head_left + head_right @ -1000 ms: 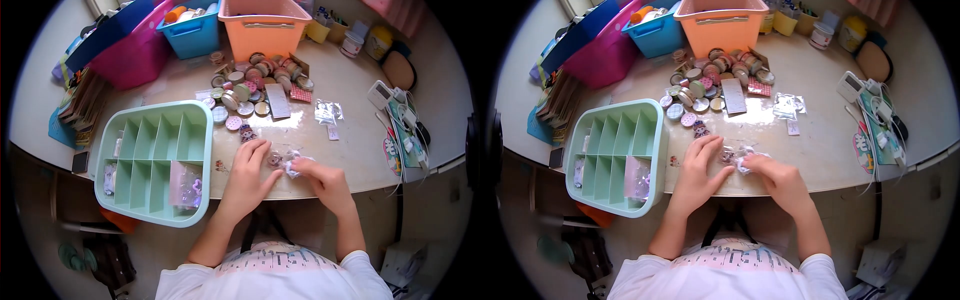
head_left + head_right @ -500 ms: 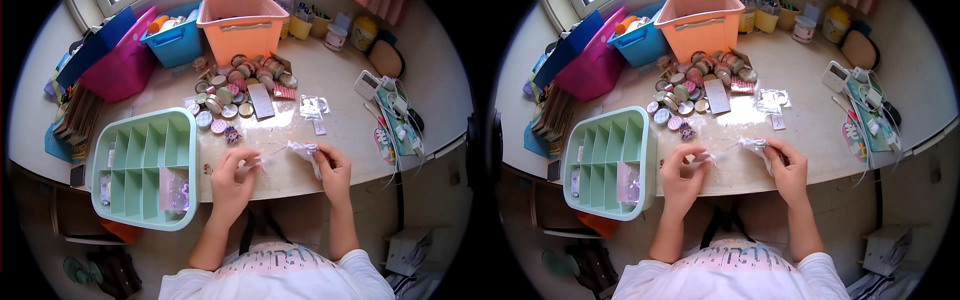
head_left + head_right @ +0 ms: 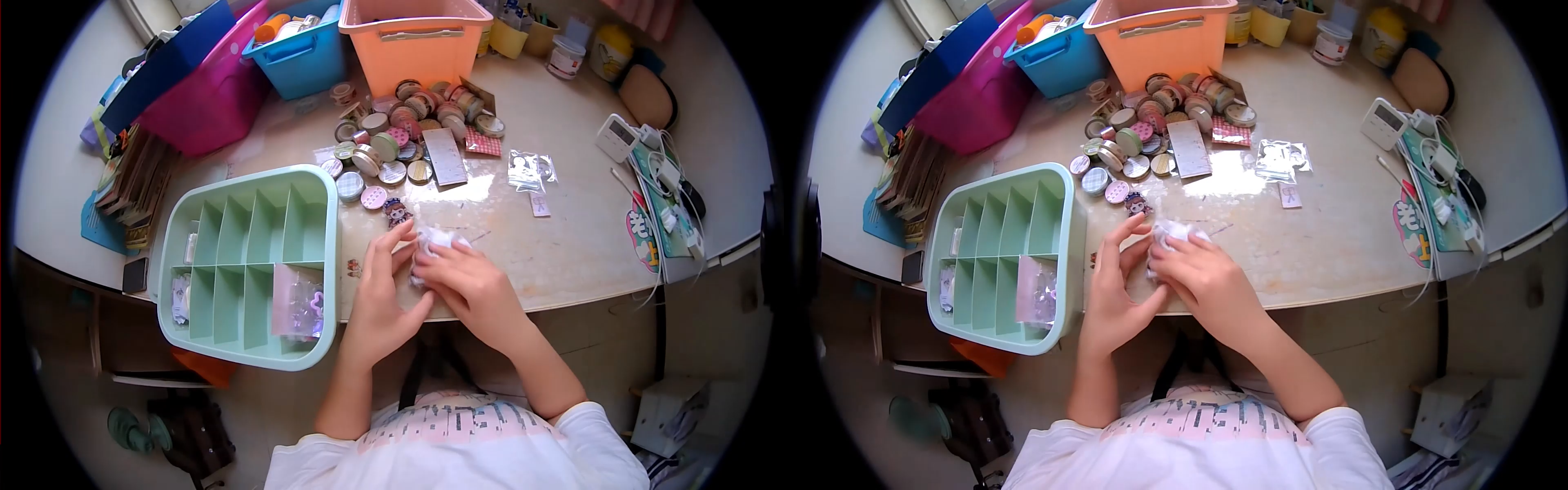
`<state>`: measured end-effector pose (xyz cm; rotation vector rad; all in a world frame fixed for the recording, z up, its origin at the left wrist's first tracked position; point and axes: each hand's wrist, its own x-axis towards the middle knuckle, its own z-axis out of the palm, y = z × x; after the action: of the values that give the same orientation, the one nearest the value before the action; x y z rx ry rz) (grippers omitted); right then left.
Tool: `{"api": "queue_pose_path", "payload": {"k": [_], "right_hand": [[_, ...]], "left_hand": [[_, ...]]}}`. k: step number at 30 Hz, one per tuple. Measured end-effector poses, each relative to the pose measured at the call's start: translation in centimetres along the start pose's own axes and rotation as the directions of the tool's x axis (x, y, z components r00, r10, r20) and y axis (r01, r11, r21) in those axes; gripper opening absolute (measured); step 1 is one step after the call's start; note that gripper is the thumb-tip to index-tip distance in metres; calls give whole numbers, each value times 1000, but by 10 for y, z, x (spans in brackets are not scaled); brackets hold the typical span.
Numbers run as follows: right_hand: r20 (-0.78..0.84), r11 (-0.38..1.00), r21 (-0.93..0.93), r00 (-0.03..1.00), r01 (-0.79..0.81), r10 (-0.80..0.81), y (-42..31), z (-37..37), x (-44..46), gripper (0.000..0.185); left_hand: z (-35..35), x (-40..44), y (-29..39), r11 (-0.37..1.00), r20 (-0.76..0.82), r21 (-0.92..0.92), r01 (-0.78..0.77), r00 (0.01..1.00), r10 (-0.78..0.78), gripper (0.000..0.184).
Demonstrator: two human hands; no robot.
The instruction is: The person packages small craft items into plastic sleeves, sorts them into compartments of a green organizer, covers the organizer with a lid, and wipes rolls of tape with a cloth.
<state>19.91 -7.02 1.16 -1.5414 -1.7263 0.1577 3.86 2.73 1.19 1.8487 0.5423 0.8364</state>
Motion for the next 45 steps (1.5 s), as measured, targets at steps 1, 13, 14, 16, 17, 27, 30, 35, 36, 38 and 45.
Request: {"api": "queue_pose_path", "payload": {"k": [1,13,14,16,17,27,30,35,36,38,45], "right_hand": [[3,1000,1,1000,-1,1,1,-6,-5,29],[11,998,-6,998,-61,61,9,-36,-37,41],[-56,986,-88,989,-144,139,15,-41,-40,40],[-123,962,-164,972,-220,202,29,-49,-39,39],[-195,946,-247,967,-210,164,39,-52,-34,37],[146,992,88,987,-85,72,13,-43,21,37],[263,910,401,965,-105,-5,2,-47,32,31],[150,729,669,987,-145,59,-27,-47,61,30],[168,734,658,983,-166,72,-32,-48,70,27],[188,745,642,979,-181,76,-41,-46,88,25],[195,835,550,976,-28,-95,-53,-29,118,22]], "left_hand": [[-1,1,-1,996,10,55,-72,997,72,86],[-5,6,2,999,72,30,-32,997,30,78],[-4,5,4,999,64,33,-28,998,26,72],[-4,4,7,986,99,155,-54,994,39,65],[-4,3,8,957,139,277,-82,989,45,58],[20,-23,8,903,-106,393,-174,967,232,33],[1,-48,44,812,-184,535,-233,906,381,33],[-82,-78,93,577,-450,804,146,783,429,27],[-92,-74,89,626,-507,749,216,796,332,23],[-107,-67,79,671,-563,684,288,792,234,20],[-110,-57,69,760,-522,567,318,852,32,7]]}}
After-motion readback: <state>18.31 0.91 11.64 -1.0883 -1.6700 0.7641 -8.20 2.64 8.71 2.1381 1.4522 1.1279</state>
